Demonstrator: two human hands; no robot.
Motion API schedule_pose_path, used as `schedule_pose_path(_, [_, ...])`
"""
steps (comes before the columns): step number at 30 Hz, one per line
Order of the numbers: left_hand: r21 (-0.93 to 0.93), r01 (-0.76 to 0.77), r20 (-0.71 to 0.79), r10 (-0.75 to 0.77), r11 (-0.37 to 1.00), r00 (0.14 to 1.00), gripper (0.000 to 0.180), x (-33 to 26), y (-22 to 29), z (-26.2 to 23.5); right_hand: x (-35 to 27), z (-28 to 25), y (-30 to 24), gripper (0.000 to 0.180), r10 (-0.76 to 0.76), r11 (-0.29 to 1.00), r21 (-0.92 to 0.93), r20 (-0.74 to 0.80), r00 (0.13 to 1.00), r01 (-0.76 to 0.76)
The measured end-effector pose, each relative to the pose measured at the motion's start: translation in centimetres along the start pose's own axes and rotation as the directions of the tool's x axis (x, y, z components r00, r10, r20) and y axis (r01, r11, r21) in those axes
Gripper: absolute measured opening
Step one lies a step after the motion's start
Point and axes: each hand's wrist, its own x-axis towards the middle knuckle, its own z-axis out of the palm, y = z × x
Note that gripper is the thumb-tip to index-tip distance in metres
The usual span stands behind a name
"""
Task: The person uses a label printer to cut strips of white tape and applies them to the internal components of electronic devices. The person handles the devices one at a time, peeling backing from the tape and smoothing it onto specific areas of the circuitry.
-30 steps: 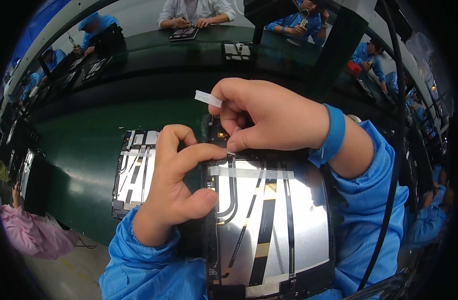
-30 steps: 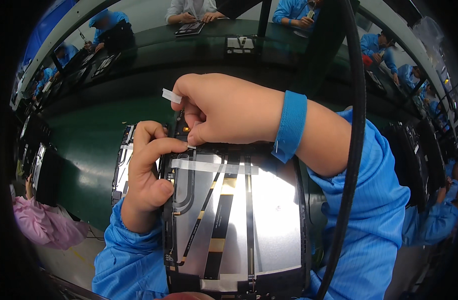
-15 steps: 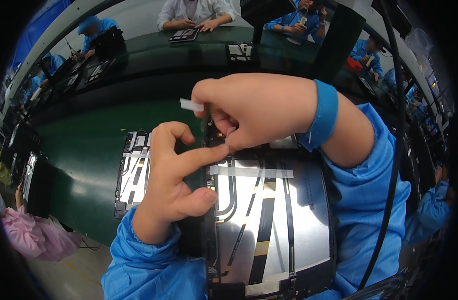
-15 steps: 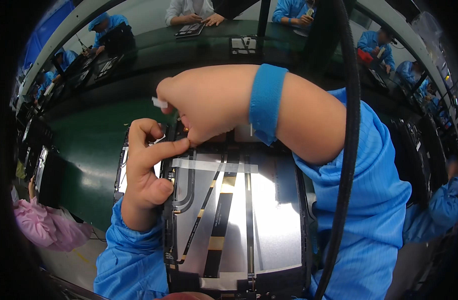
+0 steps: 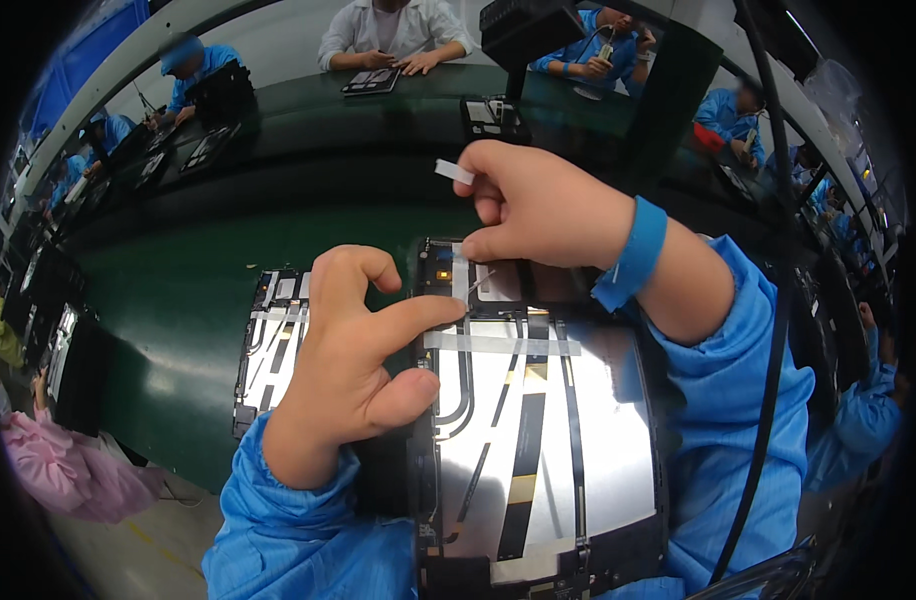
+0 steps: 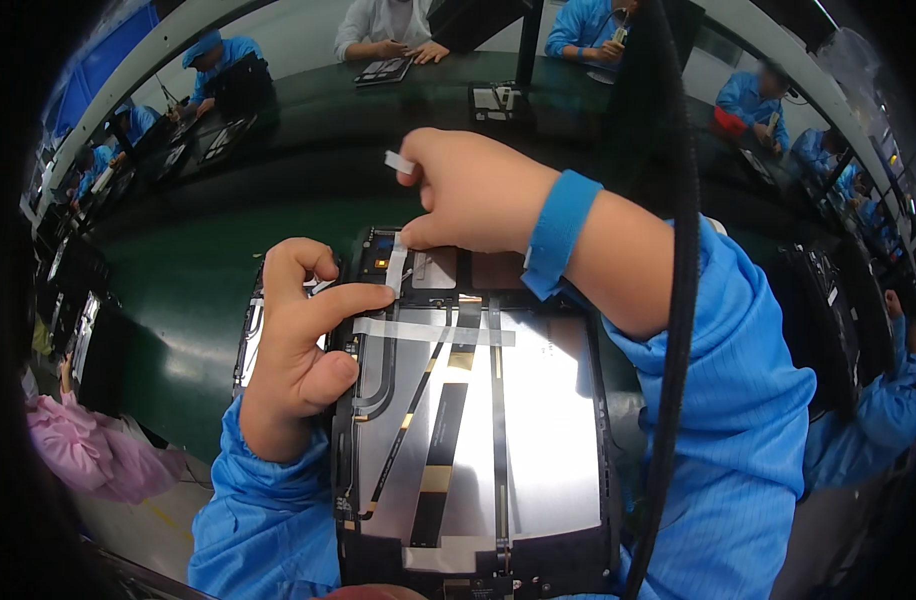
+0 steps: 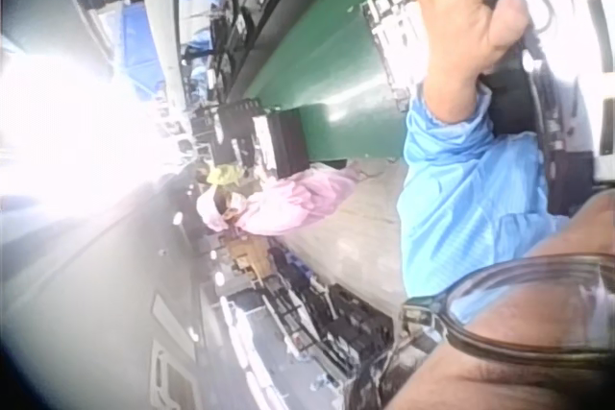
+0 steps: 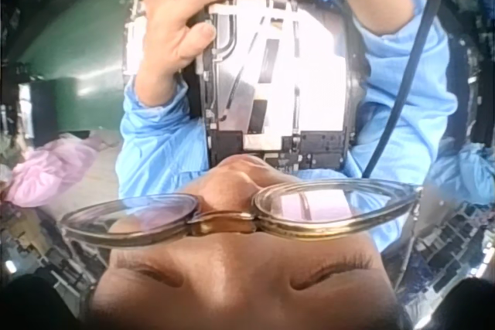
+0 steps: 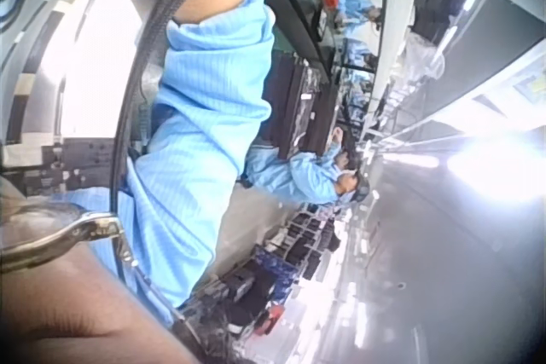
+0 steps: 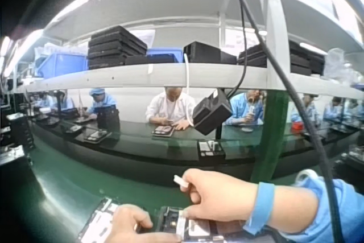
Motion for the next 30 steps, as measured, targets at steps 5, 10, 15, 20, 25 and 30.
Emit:
schedule_pose_path(5, [-0.052,0.056,0.057,-0.053,0.997,0.997,0.073,2.2,1.3,-0.2,-4.8,-2.4,0.7,0.020,0.068,0.959,0.283,-0.186,0.980,-0.013])
schedule_pose_path(10, [-0.157,0.045,0.204,-0.012,0.987,0.979,0.064,3.7,0.9,-1.5,-12.0,-4.1,-1.0,0.019,0.121,0.938,0.337,-0.084,0.989,-0.086])
schedule_pose_path(15, [0.046,-0.177,0.301,0.155,0.983,0.941,0.048,7.7,5.4,-1.4,-16.1,-2.8,-0.8,0.017,0.034,0.942,0.335,-0.160,0.986,0.022])
schedule_pose_path(20, [-0.141,-0.282,0.345,0.314,0.949,0.885,0.028,9.9,10.0,0.4,-16.1,-2.4,-1.6,0.014,-0.123,0.991,0.025,-0.264,0.957,0.134])
schedule_pose_path(25, [-0.112,-0.199,0.259,0.222,0.974,0.940,0.027,12.1,10.8,1.6,-16.3,-3.8,-0.4,0.017,-0.007,0.999,0.031,-0.409,0.912,0.022])
schedule_pose_path(30, [-0.078,-0.103,0.412,0.126,0.992,0.902,0.033,12.7,10.6,2.5,-16.4,-3.5,0.7,0.008,-0.217,0.975,-0.031,-0.363,0.906,0.221])
